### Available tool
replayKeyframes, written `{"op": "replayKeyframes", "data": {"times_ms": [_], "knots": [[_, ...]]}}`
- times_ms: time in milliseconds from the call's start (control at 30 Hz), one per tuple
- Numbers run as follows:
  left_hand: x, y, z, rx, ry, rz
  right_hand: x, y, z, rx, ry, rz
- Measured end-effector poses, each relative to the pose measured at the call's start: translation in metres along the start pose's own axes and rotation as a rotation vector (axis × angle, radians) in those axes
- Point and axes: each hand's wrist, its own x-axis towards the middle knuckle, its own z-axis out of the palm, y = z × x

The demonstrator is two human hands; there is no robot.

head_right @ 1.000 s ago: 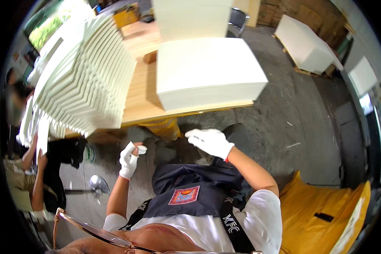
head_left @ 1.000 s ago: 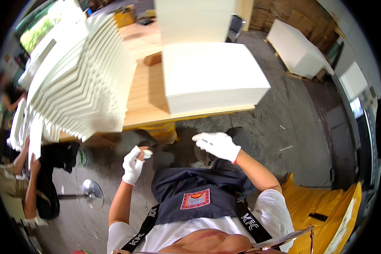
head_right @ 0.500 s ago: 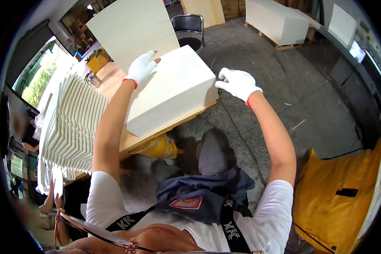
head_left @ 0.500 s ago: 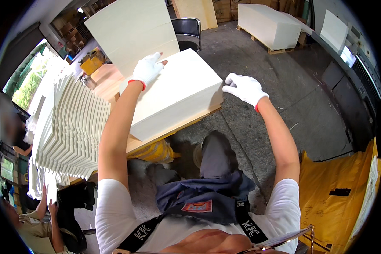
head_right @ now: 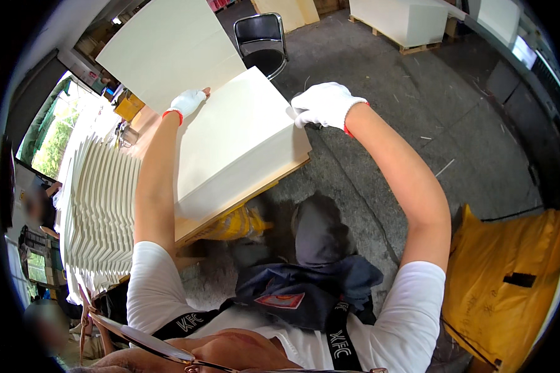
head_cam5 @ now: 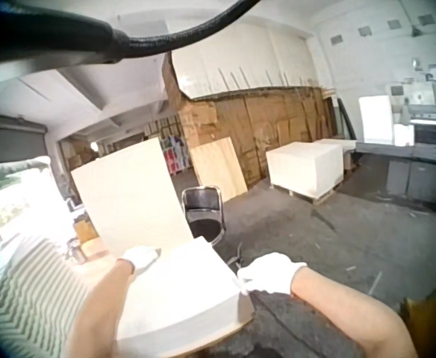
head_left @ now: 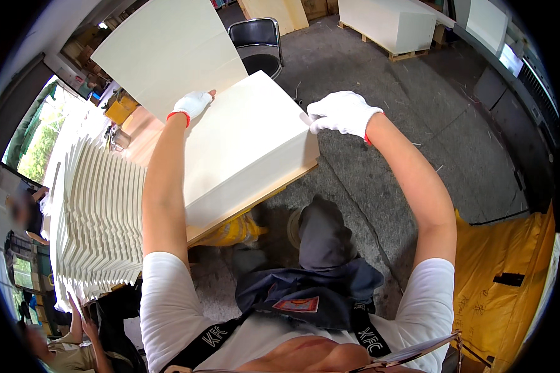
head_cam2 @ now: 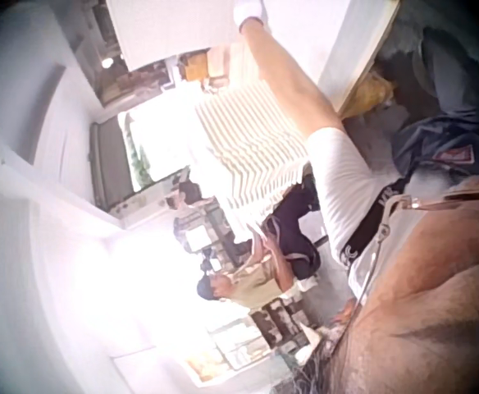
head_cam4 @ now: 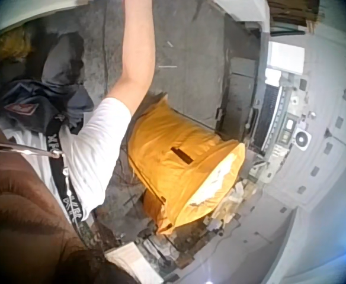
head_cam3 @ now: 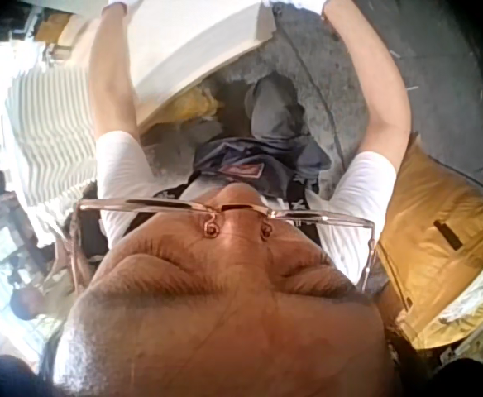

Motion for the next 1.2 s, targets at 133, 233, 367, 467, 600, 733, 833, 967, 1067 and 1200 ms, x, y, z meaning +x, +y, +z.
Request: {"op": "replayKeyframes", "data": {"times_ms": [133, 233, 367, 467, 600, 733, 833, 967, 1067, 1200], "knots": [[-0.009, 0.006, -0.005, -0.021, 0.03, 0.008, 0.004, 0.002, 0.005, -0.033, 0.012, 0.02], [-0.019, 0.002, -0.002, -0.085, 0.087, 0.131, 0.0, 0.002, 0.005, 0.025, 0.007, 0.026], [-0.048, 0.028, 0.005, 0.001, 0.542, 0.322, 0.005, 0.01, 0.026, 0.375, 0.039, 0.094], [-0.103, 0.096, -0.004, -0.159, 0.416, 0.439, 0.008, 0.015, 0.045, 0.538, 0.097, 0.265], [-0.134, 0.111, 0.021, -0.235, 0.267, 0.565, 0.001, -0.018, 0.04, 0.102, 0.265, 0.19], [-0.146, 0.134, 0.023, -0.32, 0.122, 0.338, 0.012, -0.013, 0.046, -0.155, 0.465, 0.02], [-0.142, 0.135, 0.029, -0.39, 0.081, 0.325, 0.02, -0.011, 0.044, -0.253, 0.608, -0.115], [-0.144, 0.131, 0.045, -0.463, 0.228, 0.525, 0.038, -0.016, 0.05, 0.147, 0.63, -0.067], [-0.143, 0.127, 0.047, -0.631, 0.211, 0.602, 0.033, -0.028, 0.054, 0.723, 0.469, 0.125], [-0.136, 0.12, 0.051, -0.768, 0.153, 0.623, 0.034, -0.028, 0.065, 0.753, 0.563, 0.114]]}}
